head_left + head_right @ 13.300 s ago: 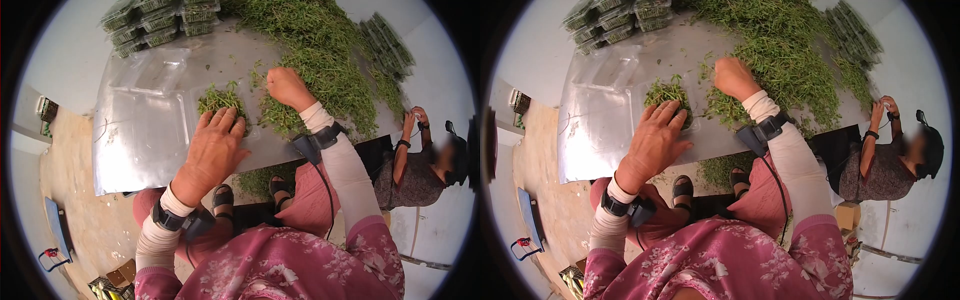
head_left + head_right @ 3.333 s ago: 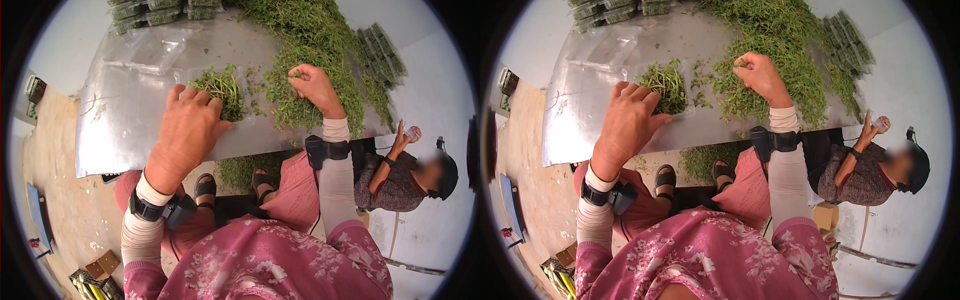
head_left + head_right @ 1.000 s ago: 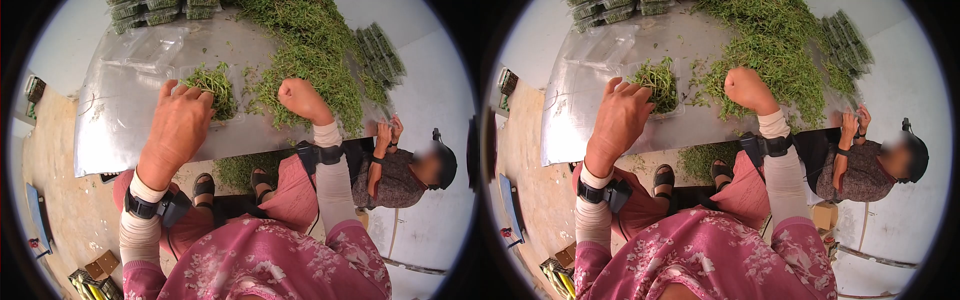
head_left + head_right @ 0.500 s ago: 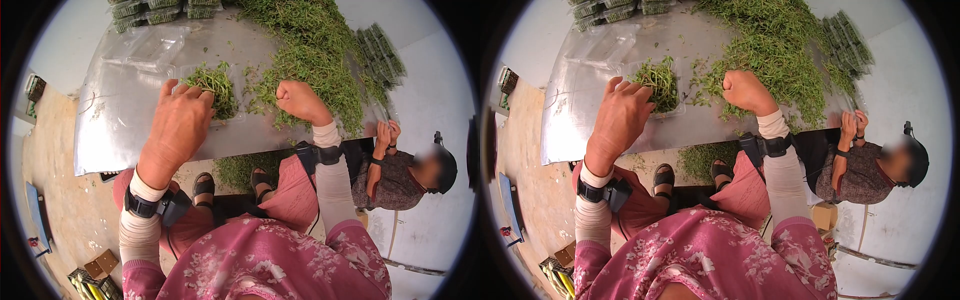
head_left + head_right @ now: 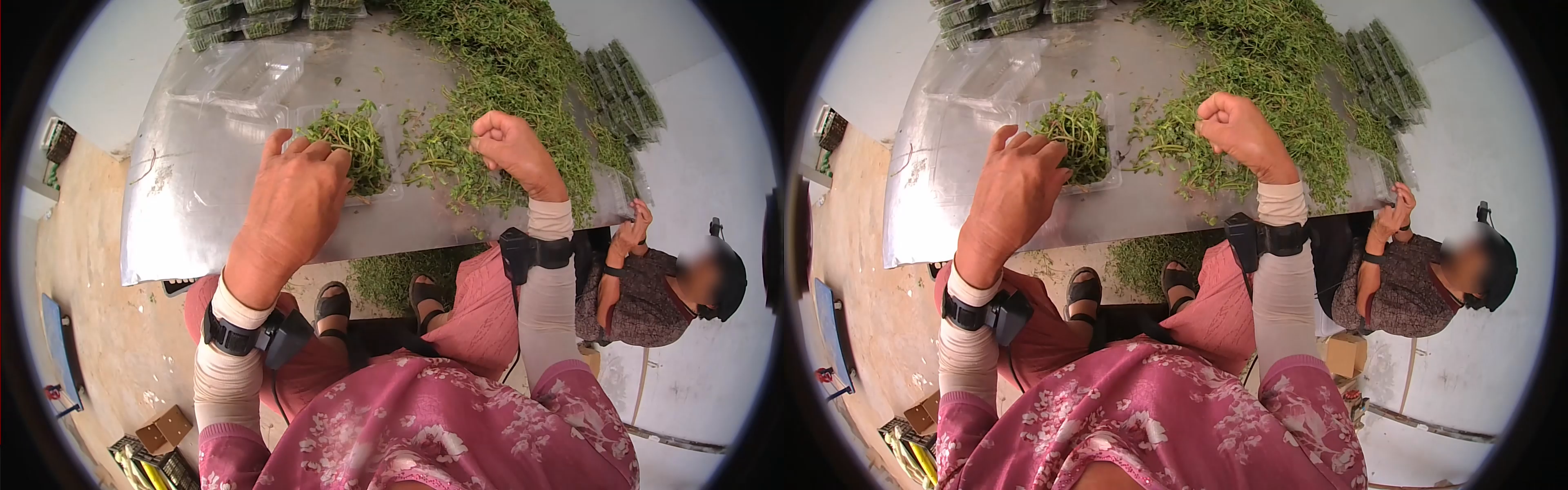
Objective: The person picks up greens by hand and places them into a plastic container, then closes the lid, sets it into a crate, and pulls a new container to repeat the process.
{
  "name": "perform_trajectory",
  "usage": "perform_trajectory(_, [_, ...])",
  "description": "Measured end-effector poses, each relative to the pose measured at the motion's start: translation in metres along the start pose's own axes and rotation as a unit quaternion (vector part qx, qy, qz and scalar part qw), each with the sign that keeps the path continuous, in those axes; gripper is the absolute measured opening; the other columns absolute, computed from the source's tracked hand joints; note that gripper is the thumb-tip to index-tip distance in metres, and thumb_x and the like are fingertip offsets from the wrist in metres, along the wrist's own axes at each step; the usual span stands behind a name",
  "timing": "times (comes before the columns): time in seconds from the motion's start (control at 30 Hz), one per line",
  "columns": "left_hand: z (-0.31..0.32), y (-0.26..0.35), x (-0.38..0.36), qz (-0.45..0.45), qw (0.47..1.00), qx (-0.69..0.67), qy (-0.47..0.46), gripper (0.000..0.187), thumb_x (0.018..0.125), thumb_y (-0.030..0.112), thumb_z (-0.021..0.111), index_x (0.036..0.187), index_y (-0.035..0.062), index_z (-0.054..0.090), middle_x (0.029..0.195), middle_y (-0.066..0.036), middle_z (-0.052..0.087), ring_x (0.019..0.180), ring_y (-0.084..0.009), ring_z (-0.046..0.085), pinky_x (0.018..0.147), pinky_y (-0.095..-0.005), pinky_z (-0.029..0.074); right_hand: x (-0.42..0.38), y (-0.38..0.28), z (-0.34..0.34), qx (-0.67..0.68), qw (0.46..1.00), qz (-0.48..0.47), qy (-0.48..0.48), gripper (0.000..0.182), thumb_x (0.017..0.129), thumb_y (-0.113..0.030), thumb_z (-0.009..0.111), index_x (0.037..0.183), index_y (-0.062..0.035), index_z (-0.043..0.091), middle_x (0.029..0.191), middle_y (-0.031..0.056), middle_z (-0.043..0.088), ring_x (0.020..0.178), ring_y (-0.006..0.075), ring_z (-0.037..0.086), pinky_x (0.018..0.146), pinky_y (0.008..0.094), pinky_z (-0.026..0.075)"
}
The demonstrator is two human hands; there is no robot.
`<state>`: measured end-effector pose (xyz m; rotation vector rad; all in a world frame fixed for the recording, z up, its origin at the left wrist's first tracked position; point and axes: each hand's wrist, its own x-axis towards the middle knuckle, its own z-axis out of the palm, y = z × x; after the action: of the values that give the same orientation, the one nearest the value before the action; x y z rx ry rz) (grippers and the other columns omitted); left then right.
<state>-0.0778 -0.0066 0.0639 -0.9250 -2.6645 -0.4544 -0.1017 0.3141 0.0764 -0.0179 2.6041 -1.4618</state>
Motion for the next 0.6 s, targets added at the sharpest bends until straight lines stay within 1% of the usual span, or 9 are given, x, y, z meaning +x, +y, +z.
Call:
perform_trajectory(0.07, [-0.001,0.0,0.0,0.001,1.0,0.0,-0.002,0.013,0.083,0.012,0.071,0.091,0.0047,0.064,0.089,-0.012,0.066,0.096,-0.032,0.063,0.104,-0.0458,0.039,0.0,0.0,0.0,-0.004,1.0,0.001,0.007,0.015,0.087,-0.009,0.067,0.096,0.0019,0.062,0.073,0.0013,0.061,0.062,0.0084,0.056,0.055,0.0266,0.046])
perform_trajectory(0.17, [0.0,0.0,0.0,0.002,1.0,0.002,-0.002,0.013,0.083,0.012,0.071,0.091,0.0047,0.063,0.089,-0.012,0.066,0.096,-0.032,0.063,0.104,-0.0459,0.039,0.005,0.014,0.001,-0.125,0.991,-0.036,0.021,0.014,0.084,-0.007,0.067,0.093,0.0028,0.063,0.072,0.0016,0.061,0.064,0.0095,0.057,0.058,0.028,0.048])
perform_trajectory(0.27, [-0.001,0.0,0.0,0.002,1.0,0.005,-0.005,0.013,0.084,0.012,0.071,0.092,0.0048,0.064,0.089,-0.012,0.066,0.096,-0.032,0.063,0.104,-0.0459,0.039,0.006,0.019,0.009,-0.159,0.985,-0.068,0.0,0.014,0.081,-0.005,0.067,0.091,0.0035,0.063,0.072,0.0045,0.062,0.065,0.012,0.059,0.061,0.0309,0.049])
perform_trajectory(0.37, [-0.001,0.0,0.0,0.002,1.0,0.005,-0.004,0.014,0.084,0.012,0.071,0.093,0.0048,0.064,0.089,-0.012,0.066,0.096,-0.032,0.063,0.104,-0.046,0.039,0.003,0.011,0.015,-0.183,0.981,-0.046,-0.045,0.014,0.084,-0.006,0.069,0.095,0.0021,0.063,0.079,0.0004,0.061,0.073,0.0085,0.056,0.065,0.0277,0.049])
perform_trajectory(0.47, [0.0,0.0,0.0,0.002,1.0,0.006,0.0,0.014,0.084,0.012,0.071,0.094,0.0047,0.064,0.089,-0.012,0.066,0.096,-0.0321,0.063,0.104,-0.046,0.039,0.002,0.011,0.023,-0.194,0.978,-0.076,-0.028,0.018,0.081,-0.006,0.072,0.094,0.003,0.062,0.08,0.0057,0.064,0.072,0.0138,0.059,0.067,0.0307,0.05])
perform_trajectory(0.57, [0.0,0.0,0.0,0.002,1.0,0.004,-0.001,0.014,0.083,0.012,0.071,0.093,0.0047,0.064,0.089,-0.012,0.066,0.096,-0.032,0.063,0.104,-0.0459,0.04,0.004,0.015,0.027,-0.238,0.965,-0.11,-0.025,0.019,0.077,-0.006,0.074,0.089,0.0025,0.061,0.081,0.0109,0.065,0.07,0.0201,0.06,0.066,0.0337,0.05])
perform_trajectory(0.6, [-0.001,0.0,0.0,0.002,1.0,0.003,-0.002,0.014,0.083,0.012,0.071,0.093,0.0046,0.064,0.089,-0.012,0.066,0.096,-0.032,0.063,0.104,-0.0459,0.04,0.004,0.016,0.029,-0.255,0.96,-0.115,-0.025,0.019,0.076,-0.005,0.073,0.087,0.0024,0.06,0.08,0.0116,0.064,0.069,0.021,0.06,0.065,0.0341,0.049])
